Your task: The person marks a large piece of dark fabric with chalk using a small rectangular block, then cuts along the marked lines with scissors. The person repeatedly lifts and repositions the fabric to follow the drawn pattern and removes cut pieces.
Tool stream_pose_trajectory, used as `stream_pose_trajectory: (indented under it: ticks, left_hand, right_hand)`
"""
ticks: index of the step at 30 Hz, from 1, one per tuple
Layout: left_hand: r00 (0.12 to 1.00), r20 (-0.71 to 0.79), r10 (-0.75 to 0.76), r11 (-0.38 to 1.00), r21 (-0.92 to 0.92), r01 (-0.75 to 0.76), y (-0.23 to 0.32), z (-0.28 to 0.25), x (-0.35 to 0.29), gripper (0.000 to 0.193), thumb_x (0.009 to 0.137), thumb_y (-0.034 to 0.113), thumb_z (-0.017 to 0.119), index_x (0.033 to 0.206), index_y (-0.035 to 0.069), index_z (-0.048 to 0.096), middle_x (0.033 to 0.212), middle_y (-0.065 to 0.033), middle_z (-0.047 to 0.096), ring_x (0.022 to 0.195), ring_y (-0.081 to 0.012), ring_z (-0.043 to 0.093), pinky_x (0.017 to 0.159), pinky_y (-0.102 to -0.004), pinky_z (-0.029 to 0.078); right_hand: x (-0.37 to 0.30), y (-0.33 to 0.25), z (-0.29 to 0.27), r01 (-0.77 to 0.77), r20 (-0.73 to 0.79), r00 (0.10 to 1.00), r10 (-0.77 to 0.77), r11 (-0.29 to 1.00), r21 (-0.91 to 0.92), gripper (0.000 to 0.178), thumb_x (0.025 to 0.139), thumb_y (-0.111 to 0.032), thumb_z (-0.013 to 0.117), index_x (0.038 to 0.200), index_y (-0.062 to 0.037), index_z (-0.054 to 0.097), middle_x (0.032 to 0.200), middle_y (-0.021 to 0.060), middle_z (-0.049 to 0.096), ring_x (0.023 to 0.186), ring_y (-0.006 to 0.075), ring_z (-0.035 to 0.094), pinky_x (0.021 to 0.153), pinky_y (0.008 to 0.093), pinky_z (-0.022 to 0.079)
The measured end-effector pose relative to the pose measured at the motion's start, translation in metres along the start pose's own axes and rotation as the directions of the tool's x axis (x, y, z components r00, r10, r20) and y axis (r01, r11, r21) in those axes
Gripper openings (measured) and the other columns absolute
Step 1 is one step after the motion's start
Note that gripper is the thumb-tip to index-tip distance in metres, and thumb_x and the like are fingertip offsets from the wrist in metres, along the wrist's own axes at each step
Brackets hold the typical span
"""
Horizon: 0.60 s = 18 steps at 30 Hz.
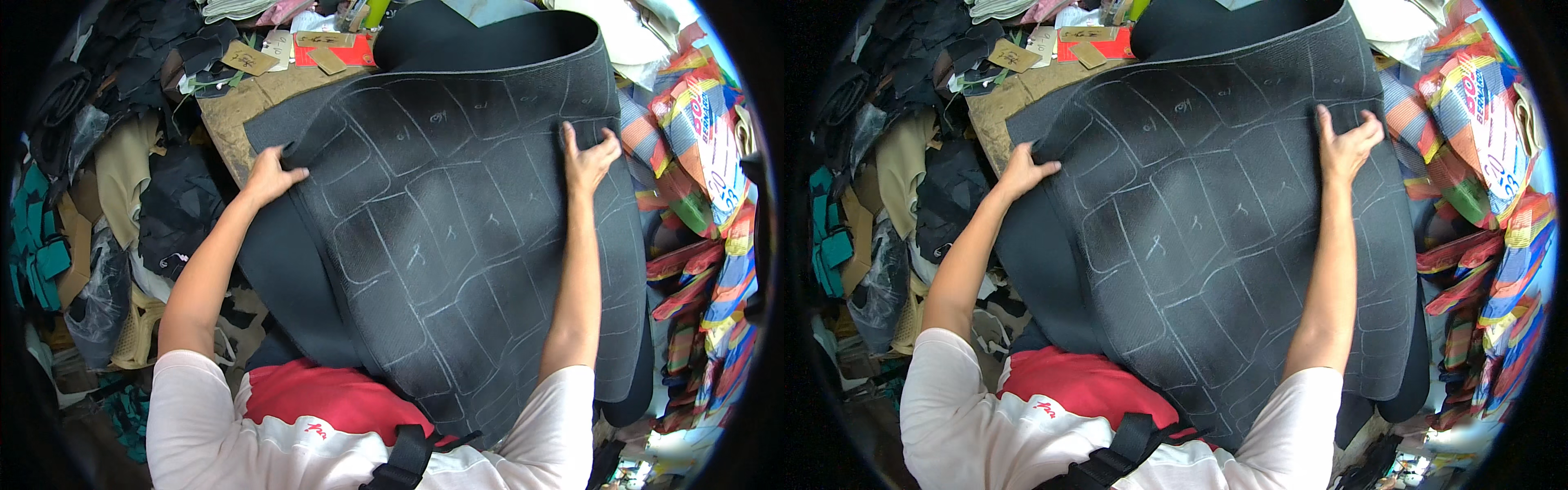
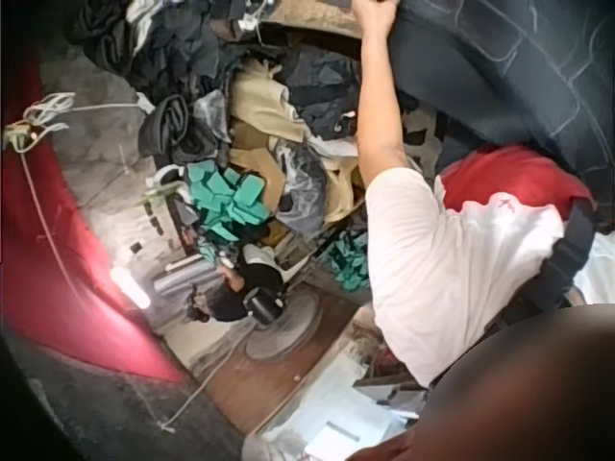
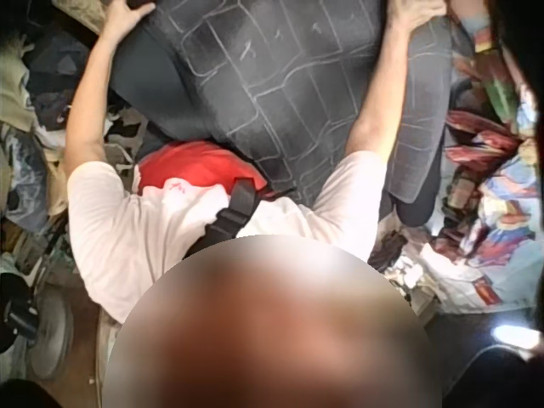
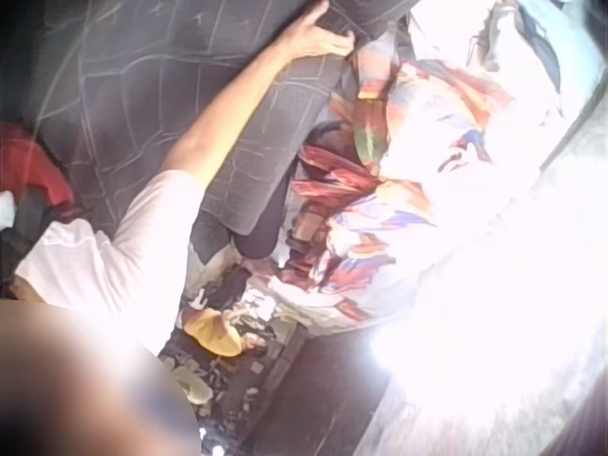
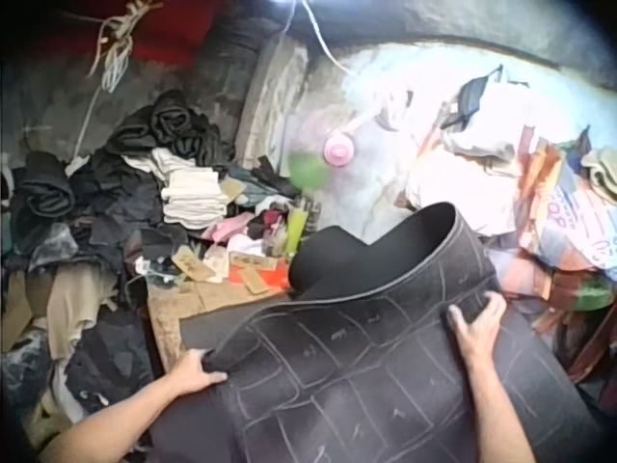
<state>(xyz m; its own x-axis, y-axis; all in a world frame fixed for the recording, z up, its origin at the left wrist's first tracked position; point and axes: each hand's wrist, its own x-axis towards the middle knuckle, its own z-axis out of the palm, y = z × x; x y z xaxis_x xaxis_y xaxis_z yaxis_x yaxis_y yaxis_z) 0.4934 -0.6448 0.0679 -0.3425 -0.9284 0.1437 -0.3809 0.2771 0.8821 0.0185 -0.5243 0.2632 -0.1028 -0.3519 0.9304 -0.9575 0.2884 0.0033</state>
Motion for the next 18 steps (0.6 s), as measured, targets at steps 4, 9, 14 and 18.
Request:
stream_pose_trajectory:
  ticks: [4, 9, 14, 18]
  left_hand:
    - [0.943, 0.183, 0.278, 0.956, 0.041, -0.290, 0.054, -0.011, -0.026, 0.025, 0.066, 0.007, 0.071, 0.086, 0.000, 0.058, 0.078, -0.0114, 0.059, 0.072, -0.0203, 0.058, 0.067, -0.0332, 0.046]
    - [0.477, 0.450, 0.755, 0.642, -0.361, -0.676, 0.134, -0.004, -0.094, 0.021, 0.056, 0.002, 0.062, 0.077, 0.006, 0.059, 0.091, -0.0079, 0.059, 0.091, -0.0252, 0.057, 0.081, -0.0364, 0.045]
    - [0.241, 0.528, 0.814, 0.549, -0.567, -0.614, 0.159, 0.025, -0.127, 0.018, 0.059, 0.010, 0.065, 0.073, 0.012, 0.054, 0.098, -0.0047, 0.057, 0.102, -0.0258, 0.055, 0.083, -0.0420, 0.044]
    - [0.796, 0.074, 0.601, 0.753, -0.386, -0.533, 0.125, 0.005, -0.068, 0.014, 0.071, 0.003, 0.065, 0.074, 0.009, 0.053, 0.089, -0.0077, 0.064, 0.082, -0.0186, 0.061, 0.073, -0.0335, 0.047]
  right_hand:
    - [-0.020, -0.018, 0.004, -0.021, 0.148, 0.988, 0.047, 0.984, -0.176, 0.075, 0.070, -0.059, 0.067, 0.117, -0.0040, 0.047, 0.124, 0.0162, 0.043, 0.118, 0.0314, 0.044, 0.093, 0.0569, 0.030]
    - [-0.022, -0.002, 0.012, -0.043, 0.040, 0.998, 0.053, 0.975, -0.216, 0.076, 0.073, -0.060, 0.062, 0.127, -0.0090, 0.044, 0.132, 0.0147, 0.041, 0.121, 0.0300, 0.043, 0.095, 0.0580, 0.029]
    - [-0.031, 0.020, 0.019, -0.093, 0.036, 0.995, 0.098, 0.988, -0.127, 0.068, 0.080, -0.054, 0.057, 0.128, -0.0083, 0.043, 0.132, 0.0133, 0.043, 0.119, 0.0275, 0.045, 0.094, 0.0546, 0.031]
    - [-0.030, 0.008, 0.018, -0.087, 0.020, 0.995, 0.094, 0.969, -0.233, 0.067, 0.081, -0.054, 0.057, 0.128, -0.0090, 0.043, 0.131, 0.0133, 0.045, 0.118, 0.0279, 0.046, 0.094, 0.0549, 0.032]
